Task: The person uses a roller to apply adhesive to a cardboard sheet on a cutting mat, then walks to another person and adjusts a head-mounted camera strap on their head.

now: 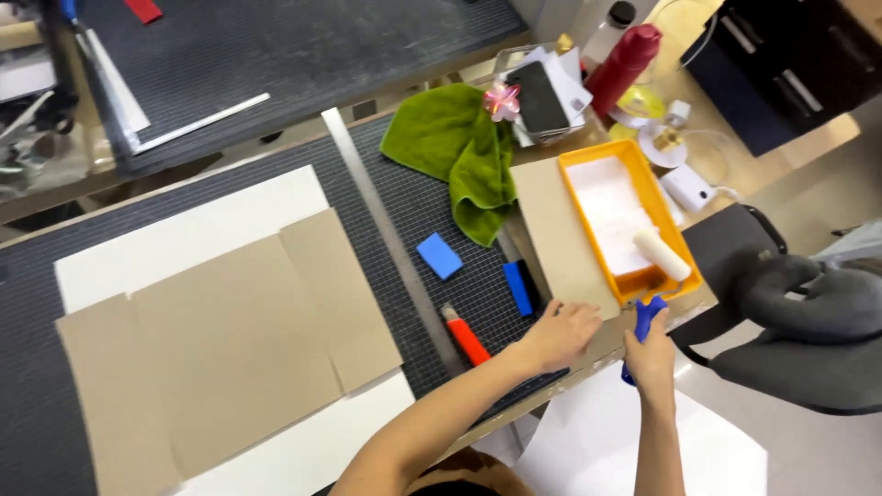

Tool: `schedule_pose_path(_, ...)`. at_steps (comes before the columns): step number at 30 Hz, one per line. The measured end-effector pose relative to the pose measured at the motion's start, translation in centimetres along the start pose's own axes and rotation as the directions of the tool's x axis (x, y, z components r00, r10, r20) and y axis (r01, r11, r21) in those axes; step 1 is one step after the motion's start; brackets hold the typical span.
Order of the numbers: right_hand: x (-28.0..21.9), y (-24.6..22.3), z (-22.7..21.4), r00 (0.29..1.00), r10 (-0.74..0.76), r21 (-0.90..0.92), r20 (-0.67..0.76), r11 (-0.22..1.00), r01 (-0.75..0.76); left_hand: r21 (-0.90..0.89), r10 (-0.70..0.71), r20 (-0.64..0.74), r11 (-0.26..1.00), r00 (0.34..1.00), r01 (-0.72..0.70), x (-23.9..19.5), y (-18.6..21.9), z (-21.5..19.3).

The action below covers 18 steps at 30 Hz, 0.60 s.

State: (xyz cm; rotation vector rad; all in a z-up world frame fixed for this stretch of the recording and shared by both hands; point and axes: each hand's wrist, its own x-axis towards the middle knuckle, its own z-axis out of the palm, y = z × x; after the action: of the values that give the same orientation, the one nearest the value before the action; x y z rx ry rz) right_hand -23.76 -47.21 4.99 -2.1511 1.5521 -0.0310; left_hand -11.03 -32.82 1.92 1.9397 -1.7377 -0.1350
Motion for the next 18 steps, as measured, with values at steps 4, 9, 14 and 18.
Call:
schedule_pose_path(4,-3.6,-3.0,-3.9,0.998,0.062,0.505,0.022,0.861,-0.065,-0.003,0.033,0.177,0.999,0.984,-0.033,3.1,1.3,5.0)
schedule_pose_path(9,-4.5,-6.0,-9.9,0.984,-0.038,0.52,0.176,0.852,-0.06,0.184,0.046,0.109,0.981,0.993,-0.066,4.6,3.2,5.0)
schedule_pose_path(14,5.5,-3.9,-11.1,0.921,-0.331,-0.105,0.206,0.928,0.357,0.252,0.023,0.06,0.967,0.998,-0.037,5.6,3.7,7.8)
schedule_pose_path(18,10.0,-5.3,-9.9,0.875,-0.307,-0.479,0.375,0.744,0.466,0.197,-0.044,0.187,0.98,0.981,0.007,6.3,3.7,8.5)
